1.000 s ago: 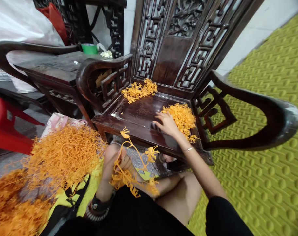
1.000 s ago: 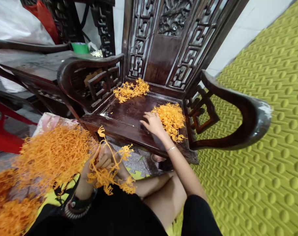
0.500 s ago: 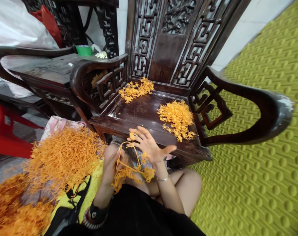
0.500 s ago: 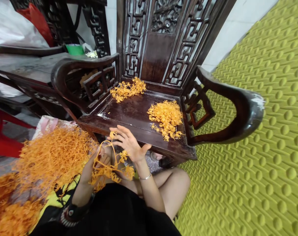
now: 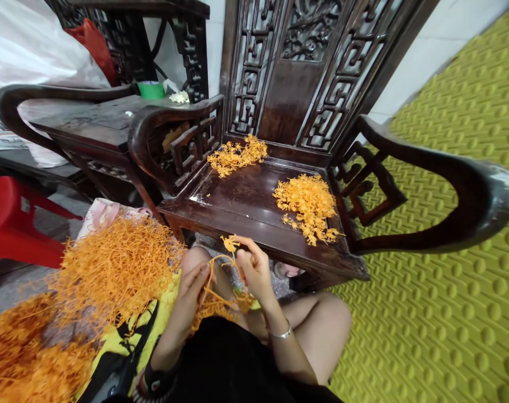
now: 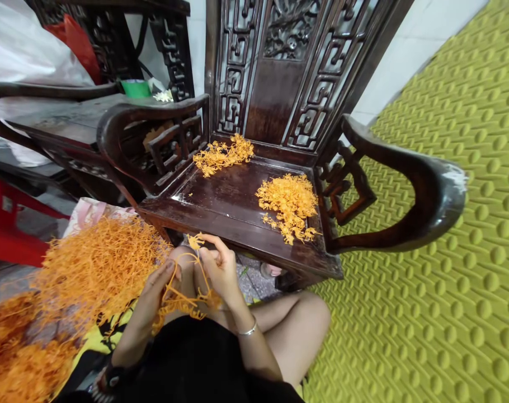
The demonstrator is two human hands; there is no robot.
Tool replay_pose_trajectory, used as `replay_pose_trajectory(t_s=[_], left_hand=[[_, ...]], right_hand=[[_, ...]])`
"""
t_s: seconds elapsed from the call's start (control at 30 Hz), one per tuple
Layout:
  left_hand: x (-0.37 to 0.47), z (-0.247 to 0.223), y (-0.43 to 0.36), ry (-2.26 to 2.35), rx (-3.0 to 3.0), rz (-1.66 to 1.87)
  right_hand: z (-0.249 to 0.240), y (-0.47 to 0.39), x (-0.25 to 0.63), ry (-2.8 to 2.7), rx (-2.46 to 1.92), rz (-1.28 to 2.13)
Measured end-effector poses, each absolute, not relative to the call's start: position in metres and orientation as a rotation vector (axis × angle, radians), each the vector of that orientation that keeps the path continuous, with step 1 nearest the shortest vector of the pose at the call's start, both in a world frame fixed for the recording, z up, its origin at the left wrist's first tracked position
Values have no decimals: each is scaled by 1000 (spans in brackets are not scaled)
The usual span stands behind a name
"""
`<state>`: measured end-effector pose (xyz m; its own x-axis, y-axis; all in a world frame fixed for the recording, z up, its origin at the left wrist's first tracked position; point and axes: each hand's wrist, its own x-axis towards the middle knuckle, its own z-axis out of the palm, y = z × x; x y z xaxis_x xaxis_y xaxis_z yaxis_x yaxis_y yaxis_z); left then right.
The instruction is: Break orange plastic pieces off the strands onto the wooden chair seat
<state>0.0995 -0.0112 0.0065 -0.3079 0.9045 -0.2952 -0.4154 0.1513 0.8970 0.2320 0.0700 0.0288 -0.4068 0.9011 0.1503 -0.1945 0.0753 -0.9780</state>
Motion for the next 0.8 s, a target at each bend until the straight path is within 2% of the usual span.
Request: replay_pose_trajectory(t_s=[0.23, 0.47, 0.57, 0.67, 0.8], left_hand=[[78, 2, -19, 1212, 875, 1079], [90, 8, -33, 1216, 985, 1057], [93, 12, -49, 1225, 987, 987], [79, 10, -64, 1267, 849, 933], [59, 5, -64, 1452, 463, 1088]], right_hand=[[34, 79, 240, -1805, -568, 1758], [35, 71, 228, -1121, -815, 1508], [69, 68, 267, -967, -807, 1228], [113, 71, 315, -896, -651, 727], [139, 105, 333, -1357, -786, 471]])
